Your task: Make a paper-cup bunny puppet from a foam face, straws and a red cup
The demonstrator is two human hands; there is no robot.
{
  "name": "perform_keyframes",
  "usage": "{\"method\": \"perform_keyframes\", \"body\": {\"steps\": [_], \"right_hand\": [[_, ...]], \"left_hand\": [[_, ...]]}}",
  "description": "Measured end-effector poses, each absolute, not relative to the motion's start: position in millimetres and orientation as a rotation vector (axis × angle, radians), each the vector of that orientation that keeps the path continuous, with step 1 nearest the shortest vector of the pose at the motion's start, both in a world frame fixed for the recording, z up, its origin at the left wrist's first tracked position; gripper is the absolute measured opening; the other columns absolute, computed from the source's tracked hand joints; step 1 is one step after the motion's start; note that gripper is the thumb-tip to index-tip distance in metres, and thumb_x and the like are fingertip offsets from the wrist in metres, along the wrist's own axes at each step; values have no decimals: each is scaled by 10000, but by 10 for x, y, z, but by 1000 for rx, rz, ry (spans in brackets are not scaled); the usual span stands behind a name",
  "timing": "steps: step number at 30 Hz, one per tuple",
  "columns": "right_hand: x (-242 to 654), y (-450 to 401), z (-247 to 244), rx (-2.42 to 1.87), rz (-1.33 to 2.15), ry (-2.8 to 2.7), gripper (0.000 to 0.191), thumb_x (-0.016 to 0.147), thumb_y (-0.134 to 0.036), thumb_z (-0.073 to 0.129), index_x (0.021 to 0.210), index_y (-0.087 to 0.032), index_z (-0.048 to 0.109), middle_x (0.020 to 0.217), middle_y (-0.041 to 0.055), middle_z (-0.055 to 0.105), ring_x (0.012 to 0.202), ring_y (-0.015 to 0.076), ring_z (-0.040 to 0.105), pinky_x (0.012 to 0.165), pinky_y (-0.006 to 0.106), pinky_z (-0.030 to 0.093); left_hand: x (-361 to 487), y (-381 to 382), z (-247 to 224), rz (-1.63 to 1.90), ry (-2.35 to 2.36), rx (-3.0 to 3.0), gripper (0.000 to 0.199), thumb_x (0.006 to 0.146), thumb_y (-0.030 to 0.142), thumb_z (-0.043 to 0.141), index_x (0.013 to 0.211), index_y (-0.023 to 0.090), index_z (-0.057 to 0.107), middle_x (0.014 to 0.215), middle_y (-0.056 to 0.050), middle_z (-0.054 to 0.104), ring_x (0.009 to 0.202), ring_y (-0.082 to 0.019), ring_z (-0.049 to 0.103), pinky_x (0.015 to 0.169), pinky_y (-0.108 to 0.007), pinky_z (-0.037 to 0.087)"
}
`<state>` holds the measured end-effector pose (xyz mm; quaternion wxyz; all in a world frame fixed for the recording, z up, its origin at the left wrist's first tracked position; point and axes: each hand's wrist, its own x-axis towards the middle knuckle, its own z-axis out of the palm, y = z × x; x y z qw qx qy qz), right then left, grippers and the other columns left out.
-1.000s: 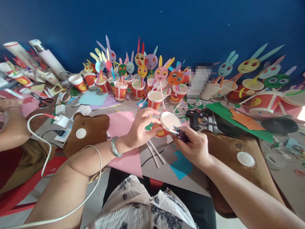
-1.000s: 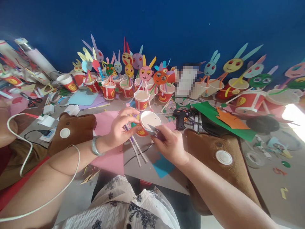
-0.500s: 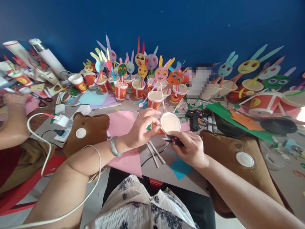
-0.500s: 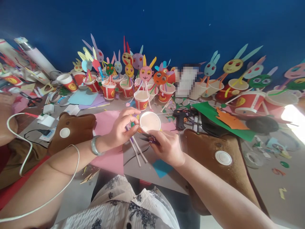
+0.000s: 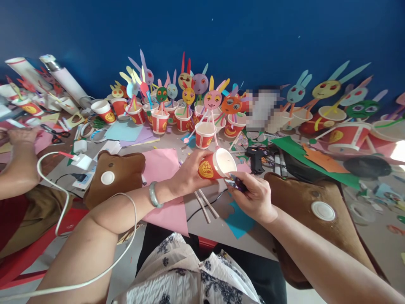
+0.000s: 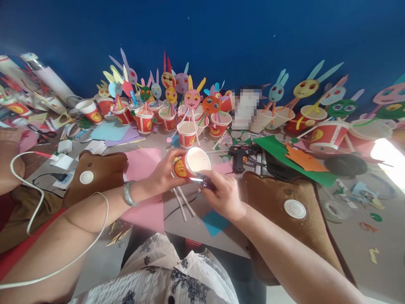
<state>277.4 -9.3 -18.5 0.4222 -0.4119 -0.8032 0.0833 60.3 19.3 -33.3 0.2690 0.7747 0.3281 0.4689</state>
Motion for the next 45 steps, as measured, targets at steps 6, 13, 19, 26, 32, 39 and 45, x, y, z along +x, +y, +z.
{"method": "perform_keyframes", "body": {"steps": [6,13,19,26,32,39,45], "right_hand": [[2774,-72,-167,-1007,124,-1917,213,791,-155,671,994,-217,684,722,-12,716,501,99,573,512,213,449],[2857,-37,-164,-620,-94,-2191,253,867,-191,566,1101,-215,658,638,2,683,498,134,572,536,262,448],[2851,-65,-231,-630,-20,-2141,393,849,-221,611,1241,-240,616,631,-8,661,501,148,588,530,271,479],[2776,-89,-172,-980,644,-1648,658,779,-438,773,1337,-166,555,741,26,688,603,162,627,537,263,512],[2791,-24,-154,-1002,819,-1600,517,703,-511,828,1072,-172,697,955,76,750,806,214,707,722,297,573],[2767,-35,-143,-1073,833,-1654,511,733,-555,790,1042,-162,684,924,81,750,802,216,697,693,296,564],[2736,-38,-171,-1107,768,-1676,439,804,-525,735,1061,-180,650,809,43,712,665,159,632,606,261,516]], "left_hand": [[551,285,-279,1089,669,1676,659,742,394,821,1287,209,501,1274,-132,593,1176,-257,608,966,-395,520],[607,232,-264,1107,649,1893,816,661,384,871,1340,225,447,1398,-151,518,1326,-310,510,1103,-456,430],[654,184,-302,1143,714,1779,784,605,411,902,1219,233,448,1230,-113,597,1093,-255,643,920,-406,541],[584,179,-136,991,575,1563,802,699,364,843,1404,244,481,1414,-138,556,1316,-308,535,1045,-439,491],[595,172,-136,949,496,1490,706,749,327,809,1383,222,517,1353,-142,601,1259,-299,580,1045,-424,495],[652,147,-128,1026,554,1456,722,650,403,882,1281,220,583,1225,-123,662,1148,-282,638,957,-381,537],[667,153,-131,1021,574,1393,656,701,446,841,1251,179,603,1230,-146,676,1148,-292,643,977,-415,526]]}}
